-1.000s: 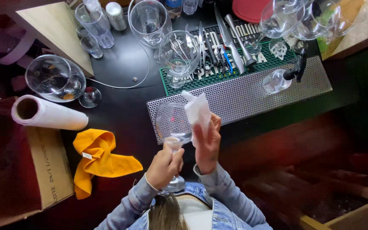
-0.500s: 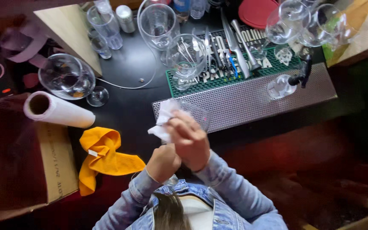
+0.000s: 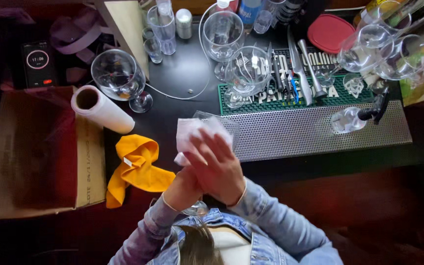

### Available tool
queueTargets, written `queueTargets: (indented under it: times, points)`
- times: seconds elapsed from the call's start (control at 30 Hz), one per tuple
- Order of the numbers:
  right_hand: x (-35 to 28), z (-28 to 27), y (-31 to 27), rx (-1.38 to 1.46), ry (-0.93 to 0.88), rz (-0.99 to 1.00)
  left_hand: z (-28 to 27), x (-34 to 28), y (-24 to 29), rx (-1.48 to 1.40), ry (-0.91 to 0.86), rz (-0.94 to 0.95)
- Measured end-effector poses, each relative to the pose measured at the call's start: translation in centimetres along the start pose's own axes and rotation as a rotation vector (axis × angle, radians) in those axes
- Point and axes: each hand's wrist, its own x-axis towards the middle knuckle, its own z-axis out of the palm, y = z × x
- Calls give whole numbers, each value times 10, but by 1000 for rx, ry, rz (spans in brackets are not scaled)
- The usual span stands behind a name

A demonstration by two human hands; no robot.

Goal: The person cleans a wine glass by wiping the rim and interior with paper towels, using a spray bottle to apply liquid, and then reaches into a shelf to retrieve a small package.

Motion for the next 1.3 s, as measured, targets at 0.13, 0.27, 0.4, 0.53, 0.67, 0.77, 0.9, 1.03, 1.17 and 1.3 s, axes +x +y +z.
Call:
queueTargets:
  times: [0.13,0.27,0.4,0.53,0.67,0.77,0.9,1.03,1.17,1.3]
  points:
    - [24,-5,5,-77,-8,-78,5,-1,-16,-299,50,-24]
    - [39,-13,20,130,6,-41,5,-3,8,63,-26,144]
    - [34,-10,45,457,123,211,0,-10,22,-284,-135,142]
    - [18,-11,46,561,260,556,2,-14,17,-588,-229,144]
    - [-8,2,28,525,478,813,14,-5,-2,-768,-285,108]
    - [-43,16,25,248,504,644,14,0,-8,-757,-297,110]
    - [-47,19,5,362,419,464,24,14,-76,-760,-221,47]
    - [-18,11,15,168,225,199,6,4,-17,-295,-92,204]
    - [-3,14,20,41,191,102,-5,-6,35,-201,-113,316]
    - [20,1,24,126,227,221,1,-12,40,-399,-67,340]
